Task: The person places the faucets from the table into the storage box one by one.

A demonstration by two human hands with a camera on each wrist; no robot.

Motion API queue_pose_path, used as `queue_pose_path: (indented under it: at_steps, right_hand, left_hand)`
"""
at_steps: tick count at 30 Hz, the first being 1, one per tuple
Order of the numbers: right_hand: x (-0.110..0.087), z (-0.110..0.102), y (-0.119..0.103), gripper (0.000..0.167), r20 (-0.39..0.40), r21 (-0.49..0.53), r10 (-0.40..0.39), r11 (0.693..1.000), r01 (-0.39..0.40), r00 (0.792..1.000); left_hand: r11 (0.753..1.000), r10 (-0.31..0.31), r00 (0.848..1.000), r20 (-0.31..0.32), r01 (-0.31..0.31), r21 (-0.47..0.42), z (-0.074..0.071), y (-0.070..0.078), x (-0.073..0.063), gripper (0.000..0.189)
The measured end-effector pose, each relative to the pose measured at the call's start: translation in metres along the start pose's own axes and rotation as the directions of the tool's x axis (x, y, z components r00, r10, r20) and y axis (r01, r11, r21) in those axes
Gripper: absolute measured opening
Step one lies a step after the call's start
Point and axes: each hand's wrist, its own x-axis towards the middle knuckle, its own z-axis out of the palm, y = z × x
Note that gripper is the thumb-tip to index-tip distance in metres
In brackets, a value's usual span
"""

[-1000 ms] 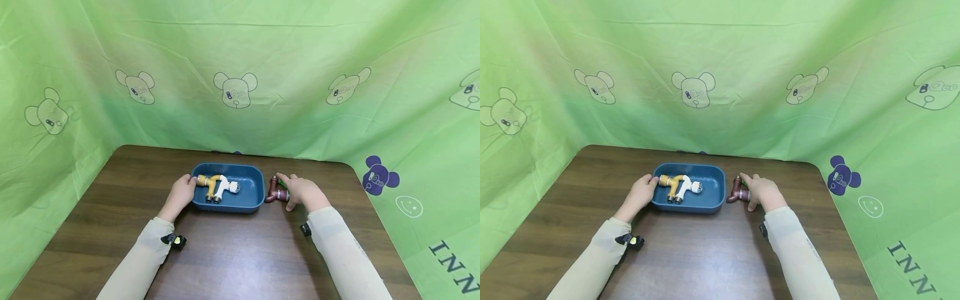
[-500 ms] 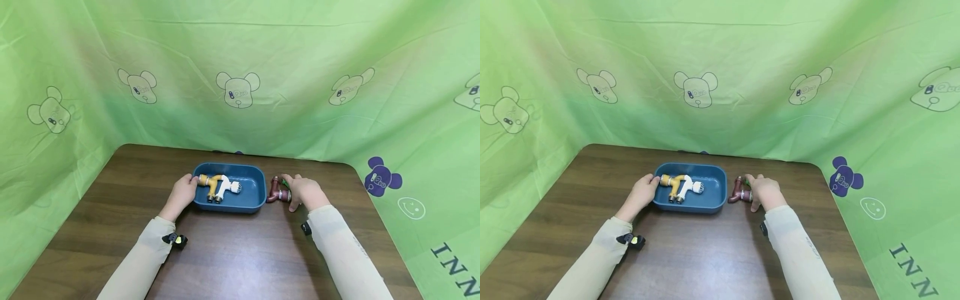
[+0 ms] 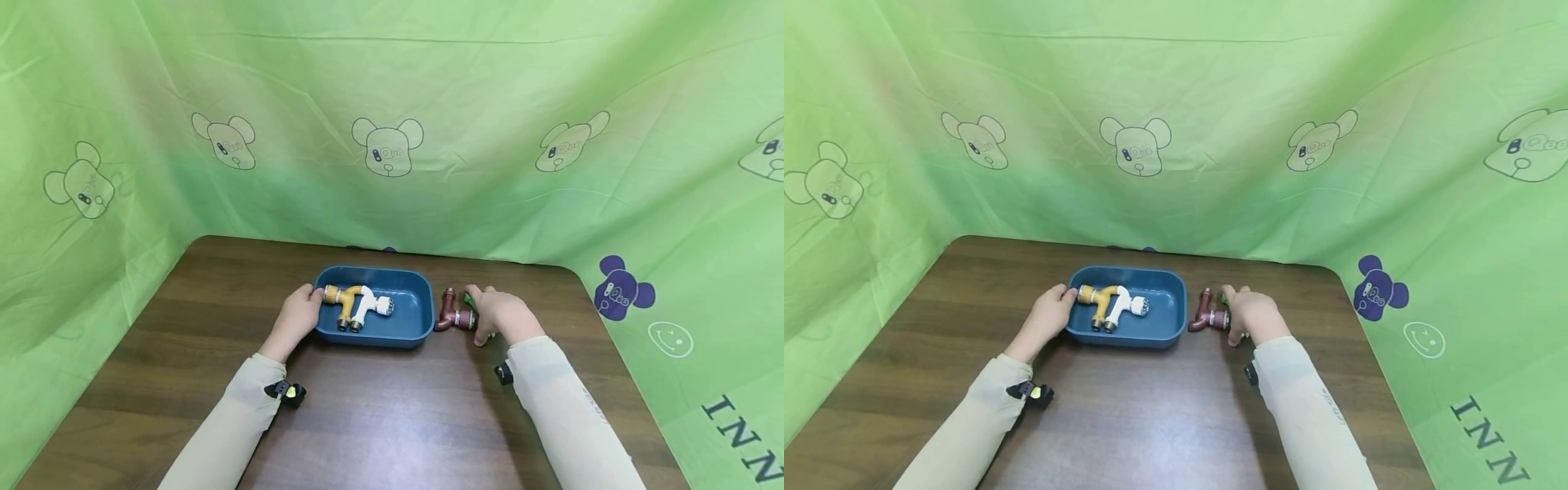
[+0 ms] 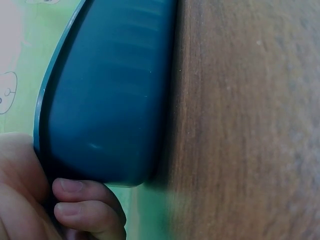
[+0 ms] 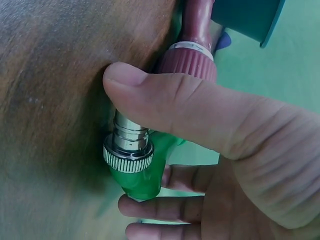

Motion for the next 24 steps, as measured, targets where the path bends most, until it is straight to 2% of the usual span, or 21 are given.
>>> queue_pose_path:
  at_steps: [12, 24]
  right_hand:
    - [-0.01, -0.007, 0.012, 0.121, -0.048, 0.015, -0.026, 1.0, 0.026, 0.999]
    - [-0.025, -0.009, 0.012, 0.119, -0.086, 0.036, -0.045, 0.998, 0.048, 0.995]
  left_hand:
    - [1.0, 0.018, 1.0, -0.009, -0.018, 0.009, 0.0, -0.001, 0.002, 0.033]
    - [1.0, -0.007, 1.0, 0.004, 0.007, 0.009, 0.0, 0.0, 0.0, 0.033]
